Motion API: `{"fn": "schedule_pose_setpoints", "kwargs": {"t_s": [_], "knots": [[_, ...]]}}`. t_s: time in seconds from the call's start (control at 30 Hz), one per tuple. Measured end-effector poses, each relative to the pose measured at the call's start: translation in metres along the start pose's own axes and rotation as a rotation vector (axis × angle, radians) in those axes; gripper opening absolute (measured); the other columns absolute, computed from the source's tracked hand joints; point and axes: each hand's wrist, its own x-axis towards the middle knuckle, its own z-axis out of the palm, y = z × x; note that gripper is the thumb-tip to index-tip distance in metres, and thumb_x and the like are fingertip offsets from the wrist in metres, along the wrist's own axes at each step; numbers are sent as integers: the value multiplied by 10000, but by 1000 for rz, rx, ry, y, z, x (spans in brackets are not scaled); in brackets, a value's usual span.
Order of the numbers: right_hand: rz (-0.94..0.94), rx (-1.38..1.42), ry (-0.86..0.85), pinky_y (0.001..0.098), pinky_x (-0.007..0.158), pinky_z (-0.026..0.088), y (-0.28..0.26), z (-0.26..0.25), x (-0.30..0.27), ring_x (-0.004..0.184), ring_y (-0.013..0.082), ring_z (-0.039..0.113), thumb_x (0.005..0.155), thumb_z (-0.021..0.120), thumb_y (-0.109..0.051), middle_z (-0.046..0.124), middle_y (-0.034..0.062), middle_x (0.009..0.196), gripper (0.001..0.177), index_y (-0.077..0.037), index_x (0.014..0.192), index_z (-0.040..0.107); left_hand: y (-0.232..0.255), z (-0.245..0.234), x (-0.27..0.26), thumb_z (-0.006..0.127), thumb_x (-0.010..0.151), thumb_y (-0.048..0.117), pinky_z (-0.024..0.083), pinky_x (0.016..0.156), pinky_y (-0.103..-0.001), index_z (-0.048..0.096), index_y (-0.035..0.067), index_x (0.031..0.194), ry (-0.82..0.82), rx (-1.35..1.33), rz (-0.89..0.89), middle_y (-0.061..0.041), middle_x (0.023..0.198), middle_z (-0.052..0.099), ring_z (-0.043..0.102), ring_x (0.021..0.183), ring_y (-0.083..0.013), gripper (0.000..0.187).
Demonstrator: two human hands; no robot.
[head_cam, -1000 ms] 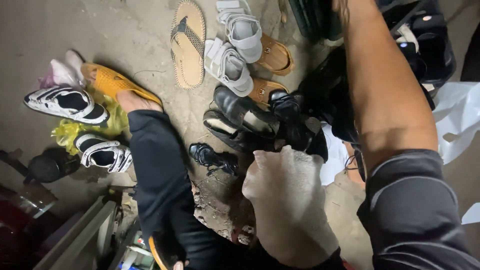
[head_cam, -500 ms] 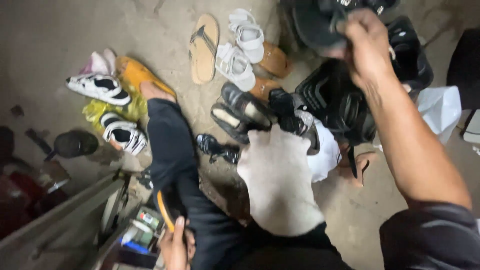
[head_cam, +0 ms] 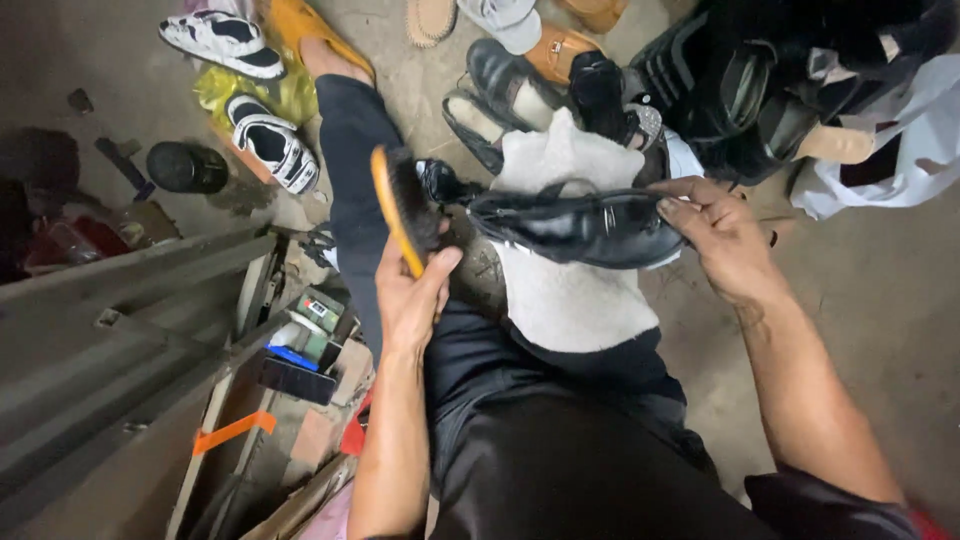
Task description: The person sits on the floor and cleans a black shoe using a wooden mallet and a brush. They repeatedly strike the shoe with the mallet, then brush the surface, and finally place the shoe aside.
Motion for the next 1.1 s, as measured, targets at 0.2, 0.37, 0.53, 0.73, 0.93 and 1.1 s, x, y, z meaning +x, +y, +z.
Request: {"fn": "schedule_pose_setpoints", "kwargs": {"t_s": [0.2,0.37,0.53,0.73,0.93,1.1], "knots": [[-112,-267,87,556,933,517,-26,20,-25,1067,376,667,1077,616,-82,672,332,1108,328,104,1345,577,2,24,6,810,881,34,403,281,-213,629,32,994,-17,37,64,-96,482,565,504,343,-111,213],[-476,-583,-11,688,1127,289,-57,26,-20,1369,527,451,1047,629,-224,579,247,1341,429,-13,1413,553,-10,32,17,801,900,66,363,259,-221,611,35,982,5,61,85,-114,451,542,447,292,-123,209],[-463,-774,-313,666,1148,301,-79,56,3,1373,467,479,879,758,-371,621,254,1348,639,-47,1406,596,-12,37,19,817,891,84,380,282,-216,631,34,1056,26,55,118,-113,475,560,485,328,-118,254],[-704,-808,-41,460,768,531,-53,57,13,891,368,704,1023,727,-242,707,125,887,202,-72,1130,705,4,21,-1,707,987,142,414,311,-179,456,26,1489,68,40,220,-179,898,741,595,453,-106,574],[-531,-522,151,457,798,544,-41,77,1,973,378,715,1094,657,-237,731,161,986,209,-119,1259,709,6,48,-34,545,1078,244,469,418,-243,560,198,1483,72,343,376,-133,898,780,603,514,-132,408],[-465,-412,208,456,843,546,-34,85,0,942,330,725,1118,597,-219,738,145,948,188,-107,1201,723,-36,39,0,715,996,209,574,902,-445,710,55,1298,103,405,511,-255,1126,736,713,1068,-359,339]]}}
